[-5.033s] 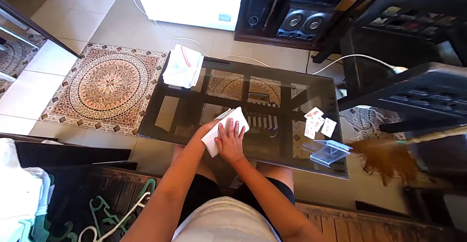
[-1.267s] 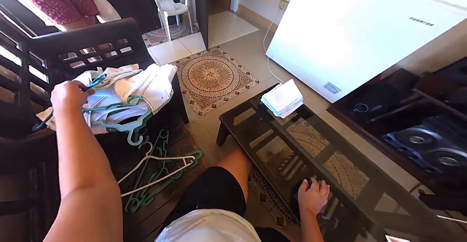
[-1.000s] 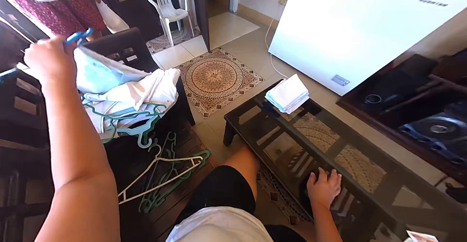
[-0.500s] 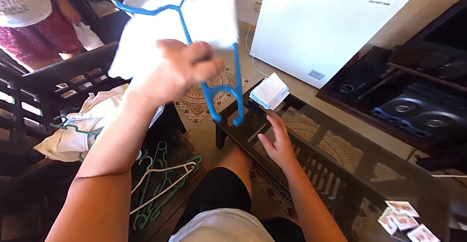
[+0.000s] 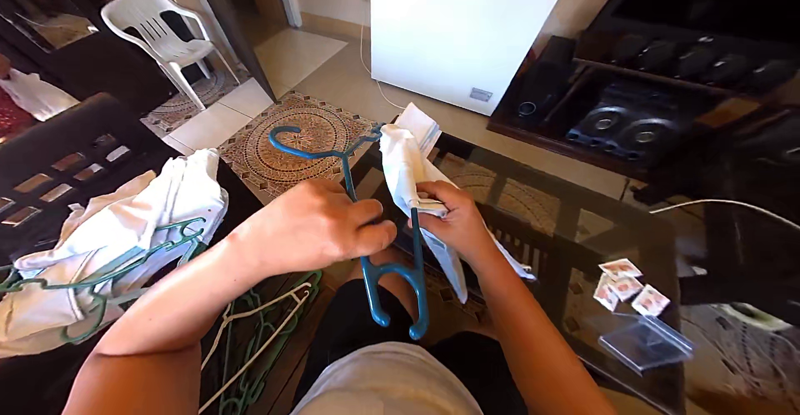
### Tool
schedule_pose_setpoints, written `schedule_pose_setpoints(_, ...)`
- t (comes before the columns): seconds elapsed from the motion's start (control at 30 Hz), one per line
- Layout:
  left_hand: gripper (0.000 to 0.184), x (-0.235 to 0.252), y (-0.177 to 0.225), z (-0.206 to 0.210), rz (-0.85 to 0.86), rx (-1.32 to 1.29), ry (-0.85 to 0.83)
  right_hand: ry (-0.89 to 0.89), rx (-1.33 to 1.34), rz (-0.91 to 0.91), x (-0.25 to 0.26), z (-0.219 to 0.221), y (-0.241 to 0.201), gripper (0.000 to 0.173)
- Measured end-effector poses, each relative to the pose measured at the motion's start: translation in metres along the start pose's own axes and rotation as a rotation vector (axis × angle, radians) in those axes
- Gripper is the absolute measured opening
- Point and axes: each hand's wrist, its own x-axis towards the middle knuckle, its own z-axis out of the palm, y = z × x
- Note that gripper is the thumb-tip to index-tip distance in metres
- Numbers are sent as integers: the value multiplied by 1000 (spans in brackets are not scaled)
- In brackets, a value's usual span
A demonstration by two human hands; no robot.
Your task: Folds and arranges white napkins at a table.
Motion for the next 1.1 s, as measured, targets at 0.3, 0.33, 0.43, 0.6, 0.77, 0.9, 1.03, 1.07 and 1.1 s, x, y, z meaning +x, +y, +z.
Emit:
schedule_pose_setpoints(0.3, 12, 12, 47, 14, -165, -329, -570, -420, 234, -88, -1, -34, -40, 21)
schedule_pose_setpoints(0.33, 13, 17, 51, 16, -235, -405, -738, -335, 100, -117, 2, -32, -54, 17)
schedule_pose_setpoints(0.43, 20, 26, 59, 30, -393, -520, -1081, -59, -96, -297, 13, -46, -88, 15)
schedule_pose_setpoints(0.6, 18, 2, 59, 28, -600, -590, -984, 428, -169, -411, 34, -96, -95, 13)
schedule_pose_setpoints(0.77, 16, -22, 70, 17, -638, -288, -700, 473, -221, -309, 32, -91, -73, 12)
schedule_pose_setpoints(0.9, 24, 5, 82, 36, -665, -408, -1025, 276, -239, -260, 36, -33, -79, 15)
schedule_pose_setpoints(1.03, 23, 21, 92, 91, -705, -556, -1265, 485, -408, -356, 67, -35, -102, 17)
schedule_pose_setpoints(1.07, 24, 22, 92, 97, -741, -558, -1269, 569, -446, -373, 77, -44, -101, 17)
schedule_pose_setpoints(1.1, 27, 23, 91, 98, -773, -550, -1241, 659, -474, -374, 86, -55, -96, 17)
